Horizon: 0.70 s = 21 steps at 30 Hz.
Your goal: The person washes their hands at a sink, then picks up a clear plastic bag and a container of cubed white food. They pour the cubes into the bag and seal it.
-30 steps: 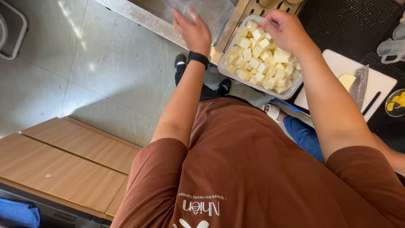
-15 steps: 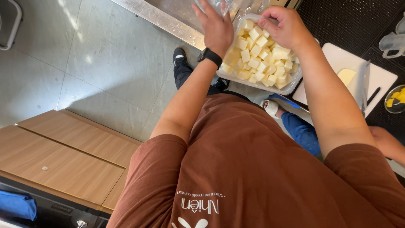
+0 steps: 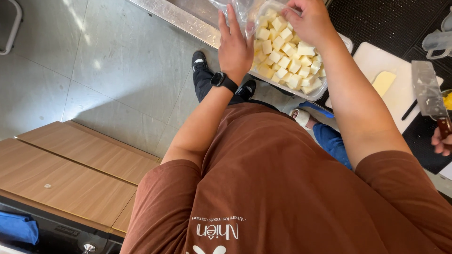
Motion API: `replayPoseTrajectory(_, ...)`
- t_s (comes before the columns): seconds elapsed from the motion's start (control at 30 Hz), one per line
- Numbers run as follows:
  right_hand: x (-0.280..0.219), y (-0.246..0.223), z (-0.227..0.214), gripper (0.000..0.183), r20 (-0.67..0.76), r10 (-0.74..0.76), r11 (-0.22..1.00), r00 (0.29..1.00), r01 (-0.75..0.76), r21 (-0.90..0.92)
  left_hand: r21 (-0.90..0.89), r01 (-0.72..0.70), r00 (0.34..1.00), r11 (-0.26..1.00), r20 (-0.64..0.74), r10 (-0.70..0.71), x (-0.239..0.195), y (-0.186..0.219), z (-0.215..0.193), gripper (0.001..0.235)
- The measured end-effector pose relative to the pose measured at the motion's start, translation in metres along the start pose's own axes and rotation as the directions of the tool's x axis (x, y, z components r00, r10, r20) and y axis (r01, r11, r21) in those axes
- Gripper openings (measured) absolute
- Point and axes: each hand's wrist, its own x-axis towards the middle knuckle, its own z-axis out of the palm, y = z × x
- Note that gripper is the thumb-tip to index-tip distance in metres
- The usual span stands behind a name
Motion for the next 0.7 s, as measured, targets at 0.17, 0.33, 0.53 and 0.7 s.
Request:
replayPoseTrajectory(0.17, 0.001, 0.005, -0.001, 0.007, -0.048, 0.096, 0.985, 0.994, -0.089, 0.145, -0.026, -0.01, 0.999, 1.0, 0.042, 0.011, -0.009, -0.025, -0.011, 0.071)
replayPoseTrajectory(0.33, 0.005, 0.016, -0.009, 0.014, 0.064, 0.189, 0.98, 0.98, -0.192, 0.054, -0.083, -0.115, 0.993, 0.99, -0.008, 0.115, -0.008, -0.058, -0.002, 0.067)
replayPoseTrajectory(0.53, 0.007, 0.003, -0.019, 0.023, 0.095, 0.365, 0.931, 0.926, -0.36, -0.064, -0.094, -0.204, 0.977, 0.974, 0.037, 0.208, -0.016, -0.061, -0.011, 0.08)
replayPoseTrajectory(0.7, 0.017, -0.007, -0.017, 0.041, 0.126, 0.416, 0.9, 0.9, -0.389, -0.196, -0.102, -0.187, 0.98, 0.977, 0.054, 0.193, -0.035, -0.044, -0.003, 0.086)
